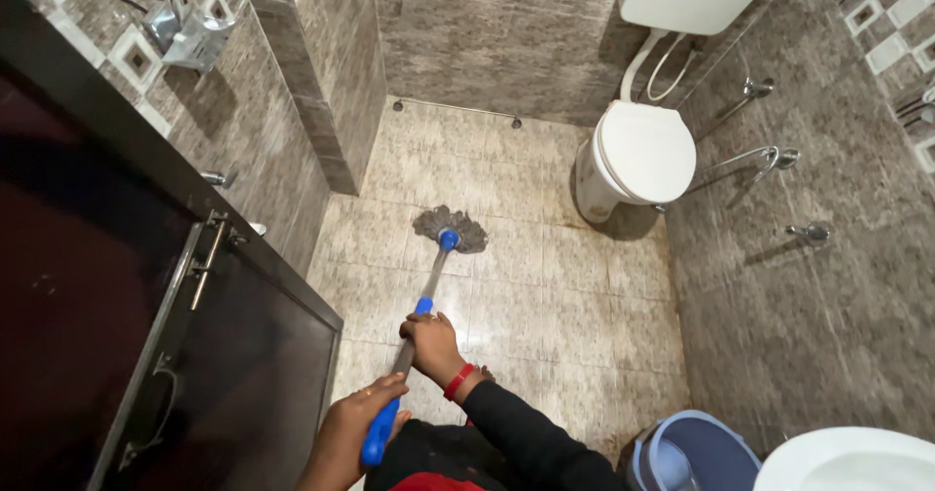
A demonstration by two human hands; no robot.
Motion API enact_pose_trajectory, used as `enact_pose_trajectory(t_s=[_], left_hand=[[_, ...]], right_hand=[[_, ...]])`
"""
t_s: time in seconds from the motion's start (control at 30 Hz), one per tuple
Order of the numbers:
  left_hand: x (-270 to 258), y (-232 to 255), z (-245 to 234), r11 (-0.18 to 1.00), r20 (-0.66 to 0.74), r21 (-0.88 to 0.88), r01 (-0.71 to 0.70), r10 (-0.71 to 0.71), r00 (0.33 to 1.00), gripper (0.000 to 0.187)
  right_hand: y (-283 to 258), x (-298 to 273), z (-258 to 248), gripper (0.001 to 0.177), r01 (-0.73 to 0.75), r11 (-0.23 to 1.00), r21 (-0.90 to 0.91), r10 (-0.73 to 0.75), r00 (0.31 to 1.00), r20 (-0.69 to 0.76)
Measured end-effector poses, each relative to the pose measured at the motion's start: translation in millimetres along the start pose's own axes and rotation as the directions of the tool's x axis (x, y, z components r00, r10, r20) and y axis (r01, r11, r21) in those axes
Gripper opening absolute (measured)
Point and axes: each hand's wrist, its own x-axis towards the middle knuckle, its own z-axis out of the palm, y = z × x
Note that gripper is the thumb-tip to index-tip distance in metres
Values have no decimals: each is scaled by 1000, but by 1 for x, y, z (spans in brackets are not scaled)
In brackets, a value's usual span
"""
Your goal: The person mops the bathroom floor using a mop, reaching around the toilet and sink areas.
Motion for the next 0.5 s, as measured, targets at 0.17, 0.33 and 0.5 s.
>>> enact_pose_trajectory(t_s=[0.17,0.33,0.5], left_hand=[[-13,-18,4,996,-76,-4,-85,84,994,29],[-9,-47,20,993,-96,17,-116,117,989,30],[30,-53,31,1000,-101,6,6,-5,995,31]], right_hand=[[-17,-8,0,12,-5,1000,-14,5,1000,24],[-11,-1,0,15,55,998,-5,-54,998,29],[19,36,-3,16,76,997,12,-76,997,21]])
